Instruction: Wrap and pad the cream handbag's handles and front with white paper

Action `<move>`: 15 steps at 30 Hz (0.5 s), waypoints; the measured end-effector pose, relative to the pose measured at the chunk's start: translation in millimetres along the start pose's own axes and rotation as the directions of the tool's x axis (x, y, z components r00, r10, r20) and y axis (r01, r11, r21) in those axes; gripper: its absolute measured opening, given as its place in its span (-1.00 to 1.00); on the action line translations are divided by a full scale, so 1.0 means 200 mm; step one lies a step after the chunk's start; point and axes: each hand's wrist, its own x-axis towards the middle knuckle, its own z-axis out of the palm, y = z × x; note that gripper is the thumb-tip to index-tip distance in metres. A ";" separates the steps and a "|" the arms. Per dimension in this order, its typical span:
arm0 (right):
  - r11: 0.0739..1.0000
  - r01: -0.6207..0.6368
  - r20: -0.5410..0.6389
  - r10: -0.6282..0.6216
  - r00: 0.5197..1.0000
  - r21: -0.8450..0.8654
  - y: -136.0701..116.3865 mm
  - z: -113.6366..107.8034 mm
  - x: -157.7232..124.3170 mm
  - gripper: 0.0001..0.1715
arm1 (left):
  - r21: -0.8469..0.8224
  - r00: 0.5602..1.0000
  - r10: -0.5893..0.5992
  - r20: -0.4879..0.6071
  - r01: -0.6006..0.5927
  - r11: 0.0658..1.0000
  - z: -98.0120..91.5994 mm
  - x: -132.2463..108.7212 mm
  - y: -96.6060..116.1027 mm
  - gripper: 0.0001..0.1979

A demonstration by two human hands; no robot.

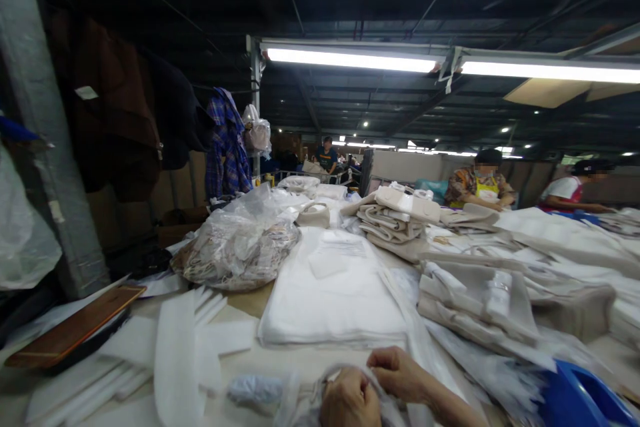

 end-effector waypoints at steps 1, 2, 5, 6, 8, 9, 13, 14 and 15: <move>1.000 -0.003 -0.015 0.002 1.000 -0.023 -0.01 0.00 -0.01 -0.86 | -0.118 1.000 -0.017 -0.020 0.015 0.993 -0.02 -0.01 0.01 -0.78; 0.999 -0.004 -0.026 0.003 1.000 -0.049 -0.02 -0.01 -0.01 -0.89 | -0.250 0.999 -0.043 -0.029 0.035 0.968 -0.04 -0.01 0.01 -0.82; 0.991 0.002 -0.047 -0.009 0.999 -0.135 -0.06 -0.05 -0.04 -0.86 | -0.536 0.993 -0.114 0.042 0.118 0.836 -0.09 0.00 0.02 -0.89; 0.987 0.003 -0.046 -0.011 0.999 -0.161 -0.08 -0.06 -0.05 -0.85 | -0.575 0.989 -0.122 0.083 0.147 0.805 -0.10 0.00 0.02 -0.90; 0.980 -0.002 -0.026 -0.003 1.000 -0.200 -0.12 -0.09 -0.07 -0.85 | -0.632 0.982 -0.127 0.143 0.189 0.752 -0.13 0.01 0.02 -0.84; 0.977 -0.010 -0.008 0.008 1.000 -0.211 -0.13 -0.11 -0.08 -0.86 | -0.678 0.976 -0.141 0.165 0.216 0.702 -0.14 0.00 0.03 -0.83; 0.978 -0.062 0.082 0.080 0.993 -0.200 -0.19 -0.17 -0.10 -0.86 | -0.859 0.946 -0.179 0.269 0.320 0.399 -0.20 -0.01 0.06 -0.85; 0.979 -0.077 0.100 0.097 0.990 -0.186 -0.20 -0.18 -0.10 -0.85 | -0.877 0.940 -0.171 0.295 0.337 0.342 -0.20 -0.01 0.06 -0.85; 0.981 -0.092 0.117 0.112 0.987 -0.171 -0.21 -0.19 -0.10 -0.84 | -0.881 0.937 -0.160 0.311 0.348 0.322 -0.21 -0.01 0.07 -0.84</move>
